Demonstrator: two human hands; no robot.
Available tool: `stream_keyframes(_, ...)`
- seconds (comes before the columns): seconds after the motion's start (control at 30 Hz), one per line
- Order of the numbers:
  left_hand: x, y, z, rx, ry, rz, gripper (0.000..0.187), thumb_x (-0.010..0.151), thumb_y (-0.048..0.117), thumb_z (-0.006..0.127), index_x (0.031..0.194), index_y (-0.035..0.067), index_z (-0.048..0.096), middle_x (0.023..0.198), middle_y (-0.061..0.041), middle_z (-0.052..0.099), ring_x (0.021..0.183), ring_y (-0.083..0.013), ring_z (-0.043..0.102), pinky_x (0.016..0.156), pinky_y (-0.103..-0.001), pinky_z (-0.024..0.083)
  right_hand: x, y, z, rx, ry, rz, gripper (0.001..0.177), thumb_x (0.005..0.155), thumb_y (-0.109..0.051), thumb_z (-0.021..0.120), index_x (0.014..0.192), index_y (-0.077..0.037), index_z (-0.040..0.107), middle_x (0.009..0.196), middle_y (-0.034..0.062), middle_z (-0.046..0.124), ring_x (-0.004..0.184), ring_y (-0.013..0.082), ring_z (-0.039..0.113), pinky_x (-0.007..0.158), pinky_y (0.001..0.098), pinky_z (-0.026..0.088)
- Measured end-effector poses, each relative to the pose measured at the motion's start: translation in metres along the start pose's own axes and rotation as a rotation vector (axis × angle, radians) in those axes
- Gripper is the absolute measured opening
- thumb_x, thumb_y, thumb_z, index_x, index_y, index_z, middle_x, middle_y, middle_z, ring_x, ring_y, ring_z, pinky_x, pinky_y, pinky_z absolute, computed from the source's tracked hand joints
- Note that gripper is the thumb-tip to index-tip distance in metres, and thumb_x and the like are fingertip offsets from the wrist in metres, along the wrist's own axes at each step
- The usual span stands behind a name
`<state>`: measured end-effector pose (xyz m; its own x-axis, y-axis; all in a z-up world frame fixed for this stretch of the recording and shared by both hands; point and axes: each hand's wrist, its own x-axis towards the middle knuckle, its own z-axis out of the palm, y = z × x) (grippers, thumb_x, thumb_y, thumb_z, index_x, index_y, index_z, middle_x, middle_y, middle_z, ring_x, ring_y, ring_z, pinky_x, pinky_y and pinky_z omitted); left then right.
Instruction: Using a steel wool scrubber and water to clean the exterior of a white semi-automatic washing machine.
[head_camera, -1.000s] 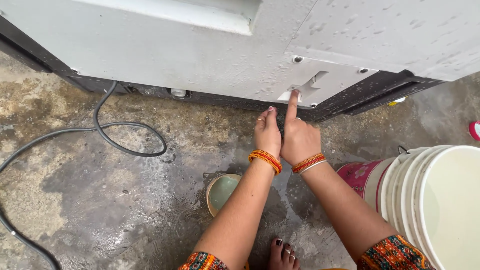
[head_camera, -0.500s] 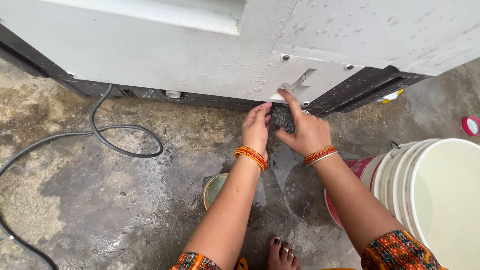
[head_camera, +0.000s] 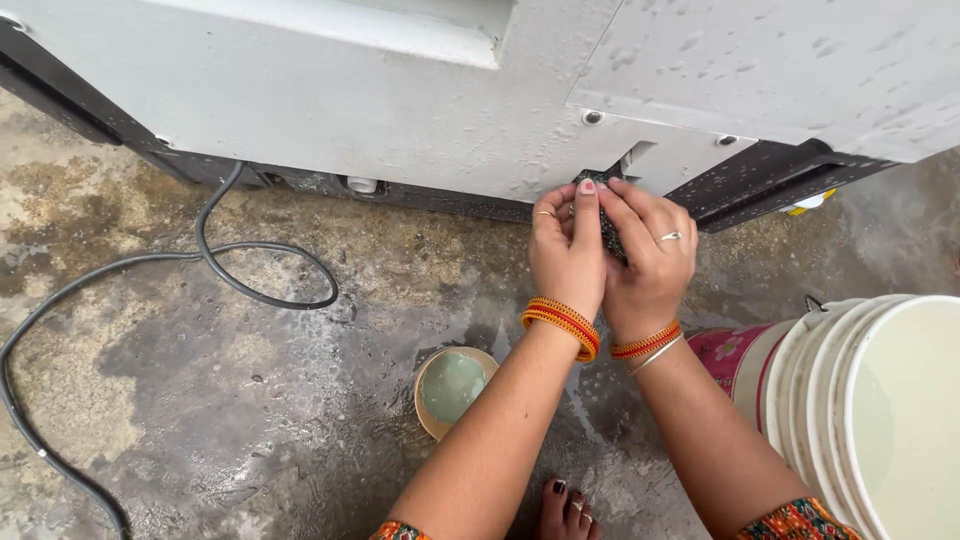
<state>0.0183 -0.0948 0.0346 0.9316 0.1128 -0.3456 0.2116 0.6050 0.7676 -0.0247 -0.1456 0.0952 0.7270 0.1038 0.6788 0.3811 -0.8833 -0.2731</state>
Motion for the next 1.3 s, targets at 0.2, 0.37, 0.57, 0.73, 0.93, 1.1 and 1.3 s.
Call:
stream_keyframes(0.2,0.010,-0.035,-0.033,0.360,0.217,-0.058,0.046,0.097,0.038,0.063,0.115,-0.004,0.057,0.096,-0.016,0.072,0.081,-0.0166,0.067,0.071,-0.032,0.054,-0.008,0.013,0.018,-0.211,-0.271,-0.133,0.042,0.086,-0.006,0.070,0.128,-0.003,0.070,0.129,0.0107,0.069,0.108,0.0287,0.065,0.091,0.0397,0.052)
stream_keyframes(0.37,0.017,-0.059,-0.031,0.214,0.154,-0.147,0.048,0.099,0.041,0.060,0.118,-0.003,0.060,0.096,-0.012,0.070,0.082,-0.0155,0.064,0.072,-0.032,0.052,0.005,0.007,0.008,-0.257,-0.375,0.055,0.050,0.075,-0.016,0.074,0.123,-0.001,0.070,0.120,0.0118,0.068,0.099,0.0328,0.065,0.086,0.0431,0.052)
stream_keyframes(0.57,0.026,-0.038,-0.026,0.148,0.136,-0.226,0.052,0.098,0.043,0.059,0.127,0.000,0.057,0.103,-0.013,0.069,0.091,-0.0187,0.063,0.082,-0.034,0.052,-0.001,0.025,0.016,-0.122,-0.413,0.114,0.047,0.083,-0.010,0.078,0.130,-0.005,0.069,0.123,0.0145,0.067,0.102,0.0331,0.065,0.086,0.0403,0.053)
stream_keyframes(0.73,0.034,-0.012,-0.044,0.220,0.063,-0.252,0.045,0.094,0.034,0.052,0.124,0.001,0.061,0.111,-0.018,0.071,0.101,-0.0265,0.067,0.088,-0.039,0.053,-0.005,0.004,0.004,0.208,-0.527,0.282,0.045,0.075,-0.016,0.083,0.118,-0.010,0.070,0.116,0.0099,0.070,0.108,0.0269,0.072,0.092,0.0345,0.055)
stream_keyframes(0.93,0.002,0.122,-0.088,0.723,-0.156,-0.254,0.053,0.099,0.039,0.033,0.112,0.003,0.071,0.104,-0.019,0.073,0.094,-0.0302,0.068,0.085,-0.041,0.051,0.031,-0.060,-0.001,0.325,-0.278,-0.178,0.052,0.071,-0.005,0.078,0.119,0.001,0.059,0.135,0.0240,0.058,0.130,0.0446,0.053,0.103,0.0480,0.046)
stream_keyframes(1.1,0.015,0.183,-0.125,0.584,-0.201,-0.061,0.051,0.095,0.040,0.036,0.103,0.000,0.068,0.085,-0.016,0.072,0.072,-0.0257,0.072,0.066,-0.043,0.059,0.102,-0.095,0.012,0.229,-0.537,-0.579,0.043,0.080,-0.007,0.080,0.121,-0.005,0.069,0.139,0.0104,0.063,0.128,0.0329,0.062,0.106,0.0419,0.053)
stream_keyframes(1.3,0.102,0.220,-0.170,0.839,-0.267,0.236,0.060,0.101,0.043,0.034,0.094,0.000,0.076,0.089,-0.019,0.081,0.084,-0.0289,0.075,0.082,-0.041,0.057,0.151,-0.127,0.061,-0.679,0.062,-1.116,0.035,0.107,-0.030,0.065,0.140,-0.023,0.071,0.155,-0.0011,0.054,0.146,0.0181,0.044,0.121,0.0341,0.033)
